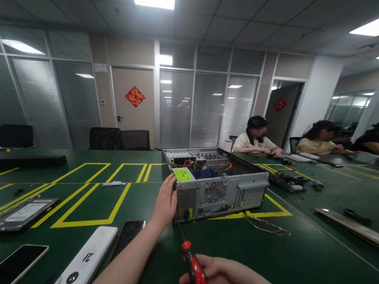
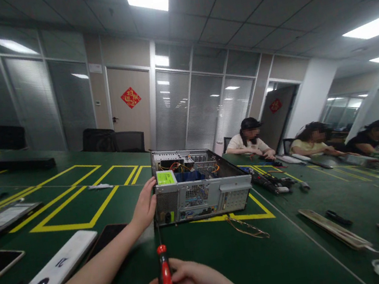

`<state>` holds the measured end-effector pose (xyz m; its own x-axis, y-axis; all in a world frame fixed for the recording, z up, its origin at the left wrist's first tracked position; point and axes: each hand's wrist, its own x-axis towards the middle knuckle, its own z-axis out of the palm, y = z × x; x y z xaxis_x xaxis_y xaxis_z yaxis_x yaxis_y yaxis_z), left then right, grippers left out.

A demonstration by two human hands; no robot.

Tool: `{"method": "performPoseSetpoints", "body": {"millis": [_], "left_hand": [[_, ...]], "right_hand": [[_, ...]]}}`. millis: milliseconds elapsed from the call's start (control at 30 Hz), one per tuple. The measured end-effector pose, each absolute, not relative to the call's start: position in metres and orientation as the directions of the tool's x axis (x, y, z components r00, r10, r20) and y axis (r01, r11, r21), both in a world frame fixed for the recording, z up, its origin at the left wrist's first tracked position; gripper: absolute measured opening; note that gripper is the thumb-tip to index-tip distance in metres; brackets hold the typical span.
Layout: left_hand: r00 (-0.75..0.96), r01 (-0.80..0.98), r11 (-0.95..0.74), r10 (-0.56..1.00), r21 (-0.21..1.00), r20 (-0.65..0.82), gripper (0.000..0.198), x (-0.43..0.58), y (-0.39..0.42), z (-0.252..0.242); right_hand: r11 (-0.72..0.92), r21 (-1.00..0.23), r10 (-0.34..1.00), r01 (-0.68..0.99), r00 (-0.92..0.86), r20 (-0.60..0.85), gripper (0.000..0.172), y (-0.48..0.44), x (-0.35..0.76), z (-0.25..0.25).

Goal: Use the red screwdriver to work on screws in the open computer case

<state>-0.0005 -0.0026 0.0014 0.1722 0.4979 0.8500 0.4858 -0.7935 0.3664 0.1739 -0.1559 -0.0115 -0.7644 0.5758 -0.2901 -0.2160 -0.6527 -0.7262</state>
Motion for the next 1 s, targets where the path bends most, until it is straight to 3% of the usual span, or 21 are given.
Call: {"method": "performPoseSetpoints", "body": {"millis": [167,467,800,1000], "left_hand": [[0.17,0.485,-0.794,0.497,0.366,0.851,0.042,0.0,-0.002,0.001],[0.169,0.489,-0.789,0.504,0.372,0.847,0.041,0.0,-0.004,0.002],[0.169,0.493,-0.79,0.499,0.366,0.85,0.042,0.0,-0.004,0.002],[0.173,0.488,-0.796,0.491,0.358,0.854,0.041,0.0,-0.003,0.002]], "right_hand": [[-0.609,-0.763,0.596,-0.217,-0.76,-0.259,0.057,-0.159,0.17,-0.012],[-0.646,-0.697,0.699,-0.31,-0.608,-0.377,0.032,-0.158,0.172,-0.02],[-0.633,-0.748,0.583,-0.197,-0.757,-0.294,0.041,-0.158,0.171,-0.016],[-0.601,-0.763,0.662,-0.236,-0.683,-0.31,0.047,-0.161,0.168,-0.02]]}}
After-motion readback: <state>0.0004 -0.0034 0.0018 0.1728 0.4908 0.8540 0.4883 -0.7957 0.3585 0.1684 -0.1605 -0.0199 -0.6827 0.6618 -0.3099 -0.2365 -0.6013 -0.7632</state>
